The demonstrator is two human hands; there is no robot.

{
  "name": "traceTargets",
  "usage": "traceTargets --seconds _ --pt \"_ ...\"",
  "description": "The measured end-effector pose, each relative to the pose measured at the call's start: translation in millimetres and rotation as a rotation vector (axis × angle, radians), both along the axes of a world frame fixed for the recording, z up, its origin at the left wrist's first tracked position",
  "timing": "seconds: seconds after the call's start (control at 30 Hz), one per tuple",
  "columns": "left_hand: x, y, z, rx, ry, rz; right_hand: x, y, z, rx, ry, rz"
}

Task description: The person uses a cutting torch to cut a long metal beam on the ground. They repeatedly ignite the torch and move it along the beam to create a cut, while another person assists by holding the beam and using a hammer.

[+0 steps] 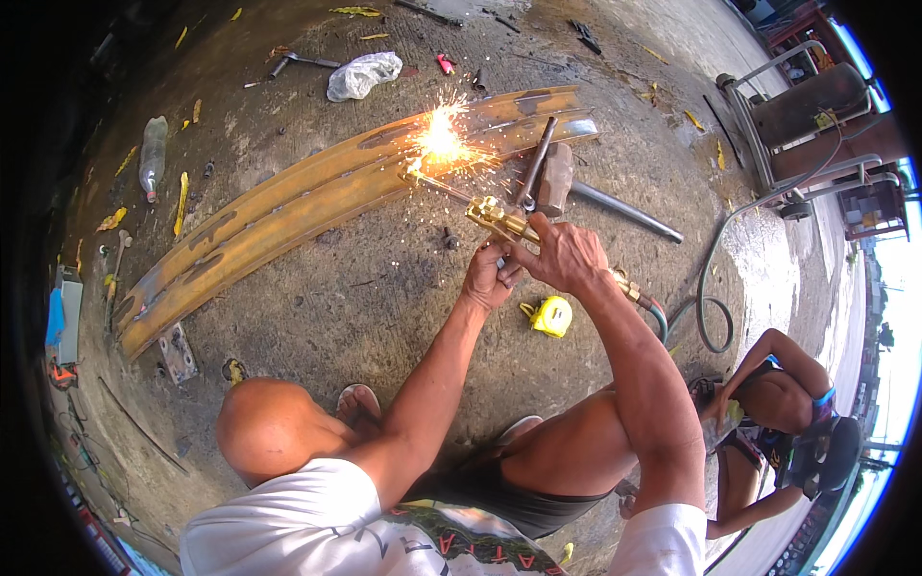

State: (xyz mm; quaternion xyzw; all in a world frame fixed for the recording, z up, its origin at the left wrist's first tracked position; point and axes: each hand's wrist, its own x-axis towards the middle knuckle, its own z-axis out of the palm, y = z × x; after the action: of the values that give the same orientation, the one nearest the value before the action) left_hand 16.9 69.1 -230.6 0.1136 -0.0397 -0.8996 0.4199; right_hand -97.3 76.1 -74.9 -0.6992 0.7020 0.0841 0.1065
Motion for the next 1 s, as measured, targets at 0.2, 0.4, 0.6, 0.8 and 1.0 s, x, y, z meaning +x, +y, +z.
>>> traceTargets --seconds 0.2,0.4,0.6,0.8,1.0 --pt "1 -1 0 0.006 -0.008 -0.015 -2 0 -2 0.001 0.01 0.01" --pt "1 -2 -4 -0.028 0.006 -0.014 1 -1 2 0.016 0.005 0.007" --pt "-1 -2 -3 -0.026 -0.01 -0.006 -1 0 -1 0.006 0.003 -0.011" --pt "-2 -2 -7 -0.032 -0.007 -0.003 2 -1 3 0.028 -0.005 -0.026" --pt "-3 -2 -6 -0.011 -0.016 -0.013 -4 0 -2 0.004 -0.008 -0.011"
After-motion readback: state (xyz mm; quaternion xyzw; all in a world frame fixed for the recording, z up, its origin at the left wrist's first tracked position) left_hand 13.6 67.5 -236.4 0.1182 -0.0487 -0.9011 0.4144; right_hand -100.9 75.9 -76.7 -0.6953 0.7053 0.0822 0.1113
